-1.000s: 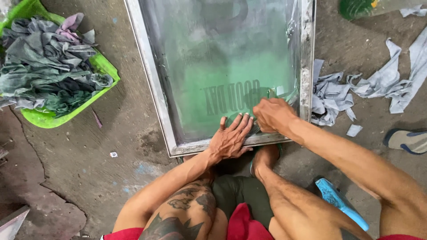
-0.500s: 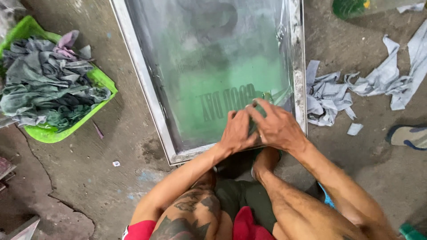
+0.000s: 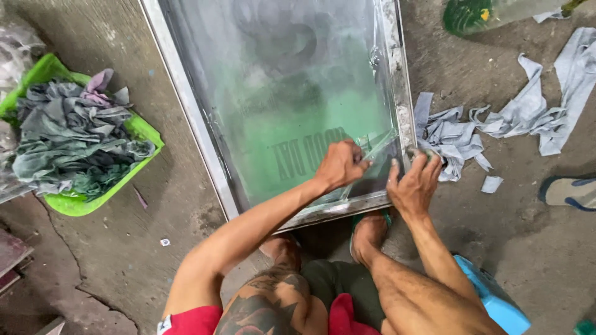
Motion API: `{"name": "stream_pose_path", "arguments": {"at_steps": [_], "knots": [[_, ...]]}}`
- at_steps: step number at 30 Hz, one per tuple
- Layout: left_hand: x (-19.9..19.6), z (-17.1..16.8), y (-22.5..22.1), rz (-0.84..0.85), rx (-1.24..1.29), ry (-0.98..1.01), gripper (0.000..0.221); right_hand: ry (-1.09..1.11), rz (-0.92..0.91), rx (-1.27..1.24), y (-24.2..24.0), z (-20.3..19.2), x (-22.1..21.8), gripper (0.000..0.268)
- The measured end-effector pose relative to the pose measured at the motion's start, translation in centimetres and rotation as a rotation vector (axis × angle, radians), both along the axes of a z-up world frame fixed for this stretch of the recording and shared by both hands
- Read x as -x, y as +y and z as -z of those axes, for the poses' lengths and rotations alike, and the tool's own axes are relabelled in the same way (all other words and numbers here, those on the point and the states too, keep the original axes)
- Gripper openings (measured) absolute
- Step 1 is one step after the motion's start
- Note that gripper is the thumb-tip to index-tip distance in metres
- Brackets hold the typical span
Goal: Cleaning ink and removing tape from the edges of a screen printing frame.
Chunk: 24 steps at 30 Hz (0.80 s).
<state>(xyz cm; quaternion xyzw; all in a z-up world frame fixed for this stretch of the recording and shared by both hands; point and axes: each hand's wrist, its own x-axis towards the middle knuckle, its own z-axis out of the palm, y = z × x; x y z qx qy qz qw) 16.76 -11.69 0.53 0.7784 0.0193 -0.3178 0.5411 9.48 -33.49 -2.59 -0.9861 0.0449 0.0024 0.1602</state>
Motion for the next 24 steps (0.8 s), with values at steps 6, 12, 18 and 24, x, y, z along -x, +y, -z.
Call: {"name": "stream_pose_path", "arguments": {"at_steps": [6, 12, 18, 24], "knots": [[-3.4, -2.5, -0.4, 0.22, -0.085, 0.124, 0.074, -0.083, -0.018, 0.022, 0.5, -0.7, -4.2, 0.046], [-4.5, -0.3, -3.2, 0.447, -0.166, 0.237, 0.05, -0.12, -0.089, 0.033, 0.7, 0.1, -4.6, 0.053], [-5.3, 1.7, -0.4, 0.441, -0.304, 0.139, 0.028, -0.17, -0.104, 0.153, 2.1, -1.9, -4.7, 0.054], [-4.7, -2.6, 6.7, 0.266, -0.221, 0.199, 0.027, -0.207, -0.088, 0.208, 2.0, -1.0, -4.1, 0.055]]}}
